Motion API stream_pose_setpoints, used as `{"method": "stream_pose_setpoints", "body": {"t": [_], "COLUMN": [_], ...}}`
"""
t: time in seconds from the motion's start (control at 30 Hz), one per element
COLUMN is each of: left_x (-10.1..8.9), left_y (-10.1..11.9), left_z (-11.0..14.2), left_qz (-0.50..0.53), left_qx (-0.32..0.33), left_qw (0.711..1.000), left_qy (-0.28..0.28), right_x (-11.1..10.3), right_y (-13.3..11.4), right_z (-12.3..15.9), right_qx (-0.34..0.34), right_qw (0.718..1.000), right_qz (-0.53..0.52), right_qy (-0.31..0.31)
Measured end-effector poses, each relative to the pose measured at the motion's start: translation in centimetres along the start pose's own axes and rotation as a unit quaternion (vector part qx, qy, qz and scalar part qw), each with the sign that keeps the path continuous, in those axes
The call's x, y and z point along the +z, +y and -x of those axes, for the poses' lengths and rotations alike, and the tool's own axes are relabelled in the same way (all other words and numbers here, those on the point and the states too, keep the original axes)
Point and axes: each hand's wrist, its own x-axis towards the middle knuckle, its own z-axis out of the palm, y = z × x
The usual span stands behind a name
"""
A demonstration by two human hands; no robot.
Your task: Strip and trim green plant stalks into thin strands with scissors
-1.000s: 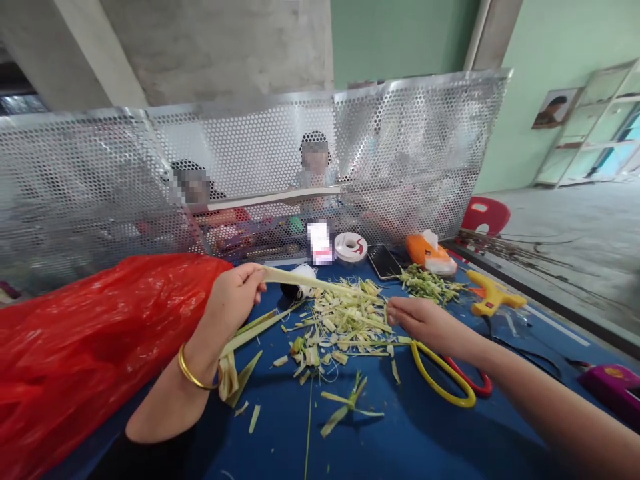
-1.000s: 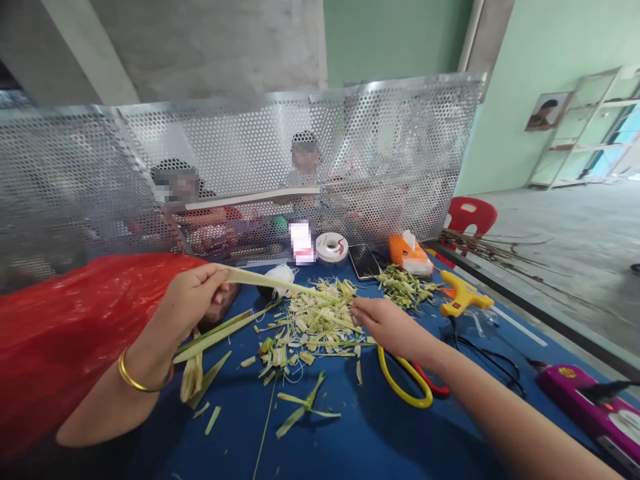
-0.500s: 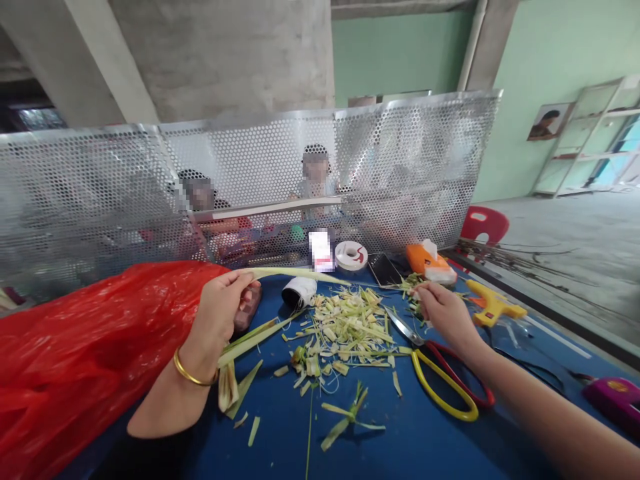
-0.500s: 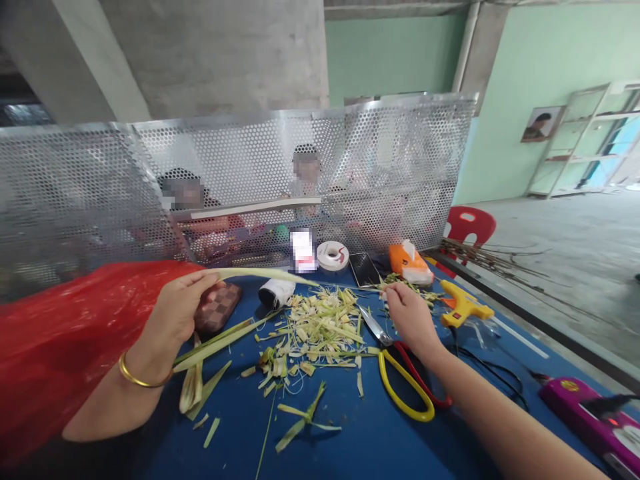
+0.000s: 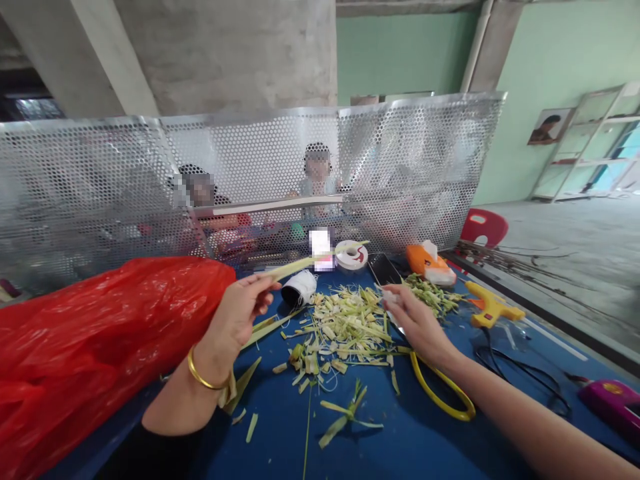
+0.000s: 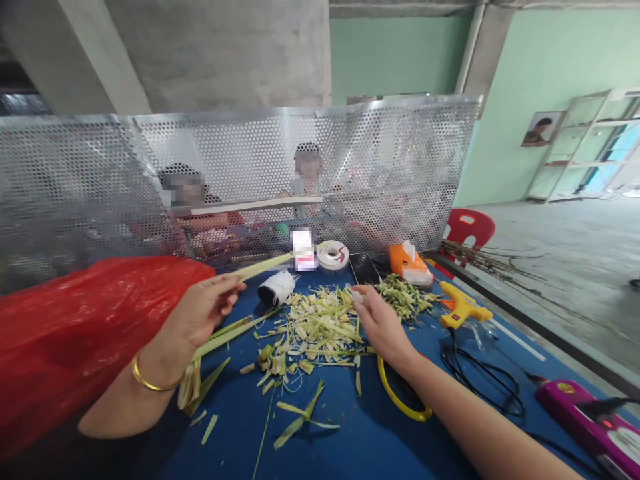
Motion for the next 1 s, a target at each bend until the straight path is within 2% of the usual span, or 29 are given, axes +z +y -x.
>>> {"method": "stream_pose_setpoints", "body": {"t": [0.07,0.1,0.17,0.23,0.3,0.37,0.43,0.5,0.57,0.67,0.87,1.0], "left_x": [1.4,2.1,3.1,4.0,4.9,5.7,6.4,6.9,7.3,7.4,7.2,7.1], "left_y": [-0.9,-1.3,-2.1,-2.8,-3.3,-3.8,-4.2,-4.5,-4.7,-4.9,-5.1,-5.3], "left_z": [0.8,1.2,1.8,2.6,3.5,4.6,5.8,6.8,7.3,7.3,6.9,6.8], "left_qz": [0.016,0.028,0.043,0.046,0.038,0.017,-0.017,-0.048,-0.079,-0.138,-0.211,-0.247], "left_qx": [-0.043,-0.059,-0.078,-0.095,-0.101,-0.093,-0.084,-0.083,-0.078,-0.041,0.025,0.034], "left_qw": [0.998,0.996,0.994,0.99,0.989,0.988,0.983,0.974,0.965,0.957,0.949,0.946], "left_qy": [-0.04,-0.053,-0.066,-0.09,-0.104,-0.122,-0.164,-0.205,-0.237,-0.253,-0.232,-0.205], "right_x": [0.2,0.1,-0.4,-0.8,-0.8,-0.3,0.4,1.0,1.3,1.2,1.1,1.2], "right_y": [-0.5,-0.7,-1.0,-1.7,-2.8,-4.0,-5.0,-5.6,-5.9,-5.9,-6.6,-6.8], "right_z": [0.3,0.4,0.5,0.7,0.9,1.2,1.6,2.0,2.3,2.6,2.6,2.8], "right_qx": [-0.076,-0.092,-0.076,-0.044,-0.022,0.034,0.129,0.199,0.235,0.236,0.237,0.259], "right_qw": [0.991,0.984,0.975,0.979,0.996,0.99,0.951,0.914,0.893,0.888,0.88,0.877], "right_qz": [0.064,0.106,0.182,0.186,0.075,-0.12,-0.272,-0.35,-0.383,-0.39,-0.395,-0.374], "right_qy": [-0.086,-0.108,-0.104,-0.068,-0.051,-0.067,-0.071,-0.052,-0.038,-0.057,-0.116,-0.155]}}
